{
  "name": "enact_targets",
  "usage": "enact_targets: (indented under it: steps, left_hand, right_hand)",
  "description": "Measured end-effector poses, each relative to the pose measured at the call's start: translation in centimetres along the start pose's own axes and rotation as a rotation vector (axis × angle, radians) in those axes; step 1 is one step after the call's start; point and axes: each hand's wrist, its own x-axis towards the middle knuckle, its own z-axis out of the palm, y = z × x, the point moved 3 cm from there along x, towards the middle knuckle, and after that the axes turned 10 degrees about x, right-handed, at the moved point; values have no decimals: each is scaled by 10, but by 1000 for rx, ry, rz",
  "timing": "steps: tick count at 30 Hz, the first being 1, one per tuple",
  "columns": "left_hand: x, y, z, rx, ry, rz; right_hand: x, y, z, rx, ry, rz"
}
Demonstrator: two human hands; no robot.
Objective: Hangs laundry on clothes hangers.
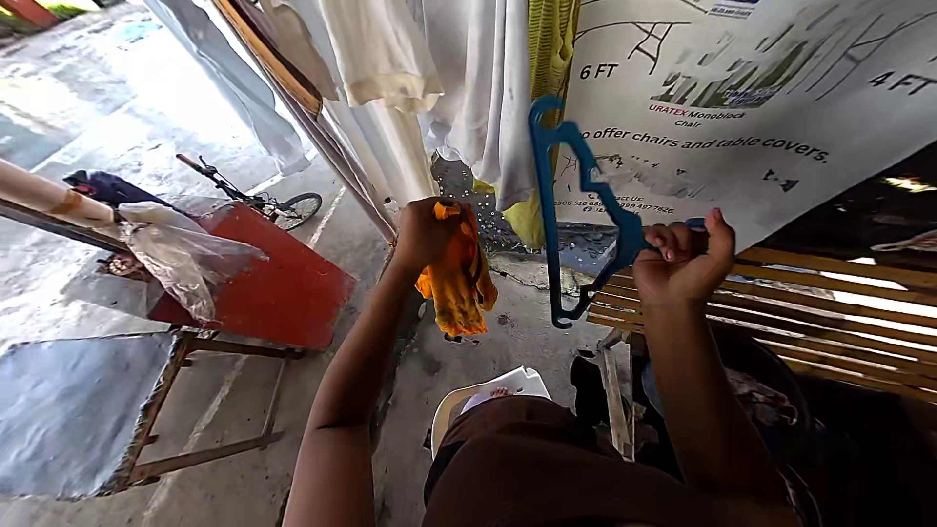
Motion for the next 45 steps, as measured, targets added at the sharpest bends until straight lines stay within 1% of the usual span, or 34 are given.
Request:
enact_targets:
  steps: [3,6,10,14,17,20,23,26,29,31,32,34,35,36,38,40,41,42,43,45]
  left_hand:
    - [2,15,8,-34,-47,-51]
    - [1,36,16,-144,-129,-48]
    - [-2,67,17,-272,-277,-27]
    - [-5,87,18,-383,-403,19]
    - [-7,97,13,-473,-447,-4]
    - [-7,104,8,-526,-437,-29]
    - [-2,98,0,-611,-406,-79]
    - [-2,84,-11,-678,-363,-140]
    - [-2,67,-20,-656,-330,-160]
    - [-3,56,-24,-571,-295,-92]
    - [-2,49,-25,-502,-261,-26]
    - [-1,36,-27,-362,-177,162]
    - [0,32,-27,-291,-139,230]
    - [0,31,-28,-219,-109,263]
    - [-2,39,-29,-104,-93,221]
    - [-2,54,-27,-69,-94,180]
    - [-1,62,-25,-79,-105,192]
    - [-1,71,-22,-99,-118,211]
    - [0,80,-21,-123,-133,231]
    - [1,97,-22,-175,-162,235]
  right_hand:
    - [-12,-8,27,207,52,-105]
    - [-21,-18,46,296,50,-193]
    - [-25,-31,64,351,12,-292]
    - [-27,-51,70,372,-33,-441]
    - [-31,-55,71,421,-135,-538]
    - [-38,-35,76,460,-289,-508]
    - [-36,-9,65,420,-455,-441]
    - [-27,9,48,305,-506,-365]
    - [-18,20,32,183,-557,-287]
    - [-17,22,27,119,-608,-243]
    - [-18,22,27,86,-638,-233]
    - [-22,21,28,11,-709,-229]
    - [-25,22,29,11,-720,-222]
    - [-28,23,31,29,-703,-213]
    - [-32,25,39,127,-563,-186]
    - [-29,24,54,231,-325,-151]
    - [-26,22,62,279,-181,-131]
    - [-21,21,67,330,-73,-116]
    - [-18,19,72,377,-12,-123]
    - [-14,9,79,444,-22,-207]
